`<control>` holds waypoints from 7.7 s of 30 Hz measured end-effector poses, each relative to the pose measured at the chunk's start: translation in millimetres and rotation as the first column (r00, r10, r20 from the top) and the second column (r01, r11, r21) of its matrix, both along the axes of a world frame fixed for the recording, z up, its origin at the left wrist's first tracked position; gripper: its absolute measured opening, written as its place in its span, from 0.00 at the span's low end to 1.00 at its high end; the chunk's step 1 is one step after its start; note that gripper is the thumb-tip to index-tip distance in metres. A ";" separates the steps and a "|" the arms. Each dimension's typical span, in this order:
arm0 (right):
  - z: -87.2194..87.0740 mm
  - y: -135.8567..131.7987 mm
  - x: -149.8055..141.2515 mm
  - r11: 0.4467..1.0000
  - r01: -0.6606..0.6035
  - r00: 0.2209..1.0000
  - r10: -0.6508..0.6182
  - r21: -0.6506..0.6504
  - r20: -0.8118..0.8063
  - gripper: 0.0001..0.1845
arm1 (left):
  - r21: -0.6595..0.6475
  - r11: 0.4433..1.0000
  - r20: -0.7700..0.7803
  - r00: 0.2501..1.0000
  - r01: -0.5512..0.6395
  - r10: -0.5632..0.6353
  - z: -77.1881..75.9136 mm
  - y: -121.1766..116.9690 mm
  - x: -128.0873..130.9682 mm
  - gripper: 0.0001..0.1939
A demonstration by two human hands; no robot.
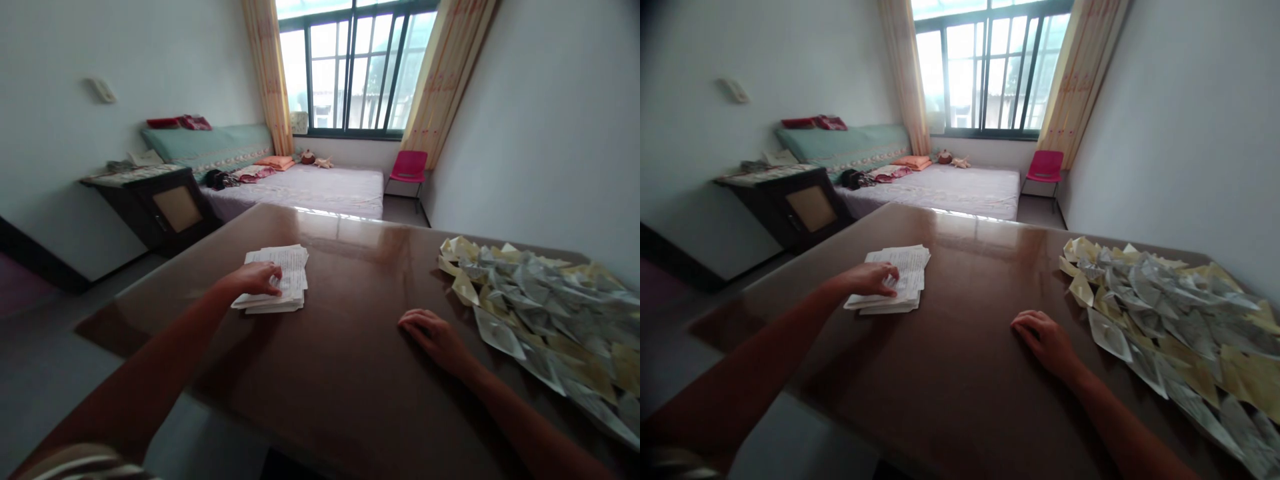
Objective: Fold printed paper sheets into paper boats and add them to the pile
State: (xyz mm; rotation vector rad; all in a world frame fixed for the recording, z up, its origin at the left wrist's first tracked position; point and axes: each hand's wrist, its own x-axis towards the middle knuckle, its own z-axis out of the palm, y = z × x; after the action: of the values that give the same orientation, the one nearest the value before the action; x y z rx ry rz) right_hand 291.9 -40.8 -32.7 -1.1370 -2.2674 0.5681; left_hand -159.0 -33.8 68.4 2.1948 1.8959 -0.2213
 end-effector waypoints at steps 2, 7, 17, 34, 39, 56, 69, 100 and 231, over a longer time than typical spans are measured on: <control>0.5 -0.9 0.0 1.000 0.005 1.000 -0.005 0.000 0.003 0.13 | -0.013 1.000 -0.026 1.000 0.010 -0.011 0.9 4.0 2.9 0.23; 1.0 -2.1 0.2 1.000 -0.003 1.000 0.003 0.015 0.005 0.13 | -0.036 0.999 -0.072 0.997 0.009 -0.011 3.7 9.8 4.5 0.14; 1.4 -2.8 0.3 1.000 -0.005 1.000 0.006 0.007 -0.006 0.12 | 0.034 0.997 -0.096 0.993 -0.068 0.071 -5.3 11.7 6.5 0.09; 2.4 0.8 4.2 0.997 -0.040 0.997 0.035 -0.069 -0.068 0.13 | -0.047 0.995 0.452 0.886 -0.092 0.104 18.2 7.2 -29.7 0.19; 23.2 12.5 -6.2 0.967 -0.037 0.998 0.022 -0.250 -0.063 0.15 | 0.081 0.996 0.472 0.878 0.046 -0.079 34.1 12.2 20.4 0.12; 20.2 62.0 -38.4 0.980 -0.092 0.991 0.072 -0.179 -0.116 0.12 | -0.095 0.869 0.613 0.717 0.485 -0.333 -18.8 44.7 140.7 0.26; 33.8 76.8 -39.7 0.846 0.136 0.981 -0.188 -0.516 -0.051 0.19 | 0.145 0.987 0.640 0.755 0.063 -0.143 -72.7 68.7 156.9 0.23; 22.9 74.4 -51.8 0.941 0.338 0.918 -0.329 -0.004 0.223 0.14 | 0.449 0.889 0.335 0.906 0.088 -0.258 -83.5 65.7 163.9 0.17; 35.8 108.4 -39.1 0.914 -0.264 0.964 0.247 -0.307 -0.095 0.14 | 0.556 0.692 0.161 0.757 0.460 -0.633 -68.5 46.1 149.8 0.12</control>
State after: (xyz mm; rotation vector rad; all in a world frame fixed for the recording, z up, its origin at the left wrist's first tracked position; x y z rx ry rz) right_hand 252.7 67.6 3.1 -0.9548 -2.3504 1.0888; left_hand -9.1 12.4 0.0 2.8624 1.1164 0.5878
